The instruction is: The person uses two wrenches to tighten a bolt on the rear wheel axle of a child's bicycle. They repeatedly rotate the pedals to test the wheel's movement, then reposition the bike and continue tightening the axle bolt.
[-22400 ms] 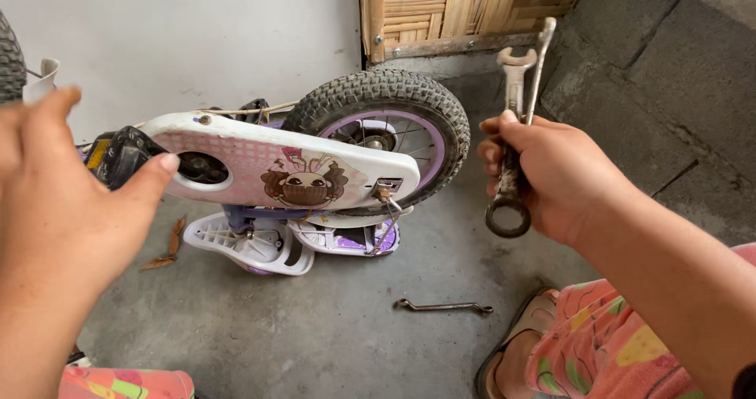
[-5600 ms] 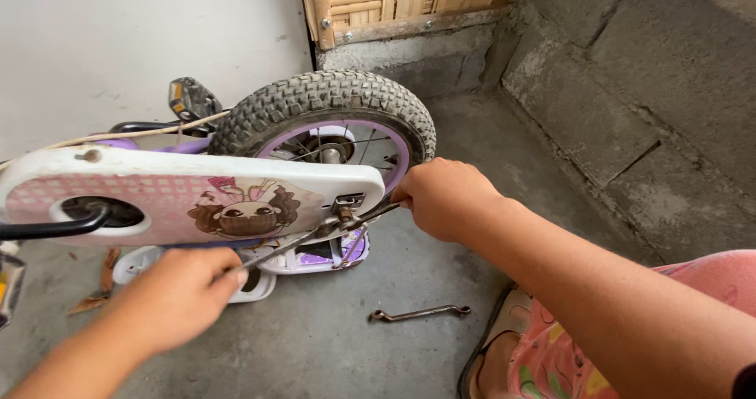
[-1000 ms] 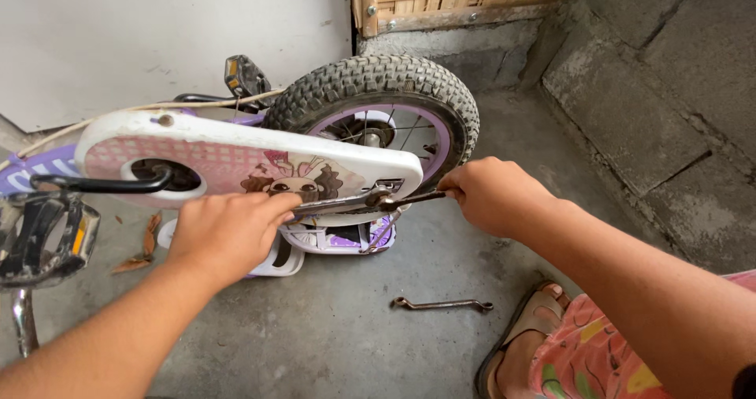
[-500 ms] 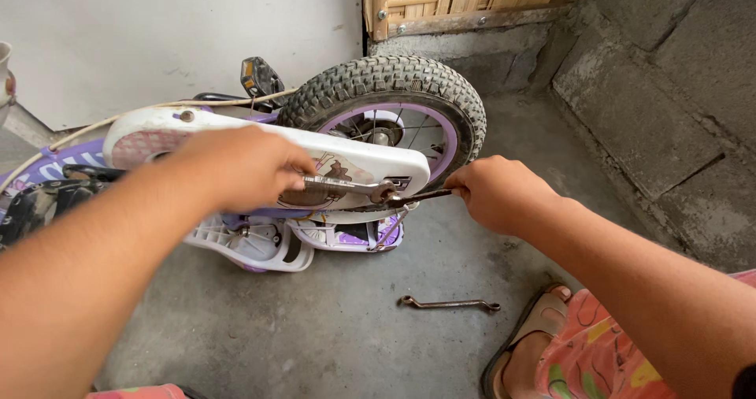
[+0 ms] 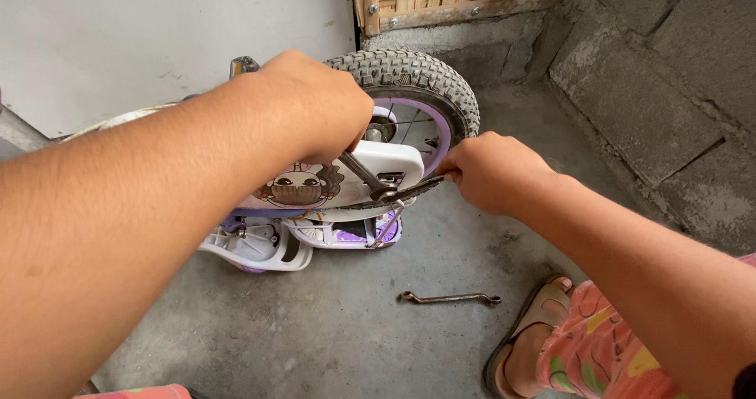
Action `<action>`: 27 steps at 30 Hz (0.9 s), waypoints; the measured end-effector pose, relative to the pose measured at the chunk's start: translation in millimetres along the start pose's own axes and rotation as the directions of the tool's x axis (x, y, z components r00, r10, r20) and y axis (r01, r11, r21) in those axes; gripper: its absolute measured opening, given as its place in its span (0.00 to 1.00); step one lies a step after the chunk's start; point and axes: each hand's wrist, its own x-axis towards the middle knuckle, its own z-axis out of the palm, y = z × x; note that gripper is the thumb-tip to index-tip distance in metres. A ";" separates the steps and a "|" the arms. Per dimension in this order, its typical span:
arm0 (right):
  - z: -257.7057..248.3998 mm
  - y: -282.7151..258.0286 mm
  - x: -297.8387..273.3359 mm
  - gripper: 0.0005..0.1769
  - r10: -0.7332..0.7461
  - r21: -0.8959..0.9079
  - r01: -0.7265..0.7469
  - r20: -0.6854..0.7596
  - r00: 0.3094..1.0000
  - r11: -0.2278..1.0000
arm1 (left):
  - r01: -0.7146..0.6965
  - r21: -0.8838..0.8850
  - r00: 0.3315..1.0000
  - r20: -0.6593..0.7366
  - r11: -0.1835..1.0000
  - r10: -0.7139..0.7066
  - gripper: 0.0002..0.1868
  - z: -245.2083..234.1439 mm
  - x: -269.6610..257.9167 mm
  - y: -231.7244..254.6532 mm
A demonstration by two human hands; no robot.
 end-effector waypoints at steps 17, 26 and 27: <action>51.4 21.2 4.4 0.24 -0.013 0.183 0.006 0.038 0.999 0.983 | 0.185 -0.973 0.979 0.170 0.136 -0.109 0.24 253.2 10.2 54.8; 8.2 6.9 1.7 0.25 -0.027 -0.016 0.027 0.018 0.999 1.000 | 0.056 -0.542 0.972 -0.161 0.838 -0.169 0.17 133.3 -15.0 -46.2; 5.6 4.4 1.5 0.25 -0.042 -0.032 0.042 0.006 0.999 0.999 | 0.095 -0.472 0.978 -0.119 0.876 -0.170 0.17 113.7 -19.0 -48.9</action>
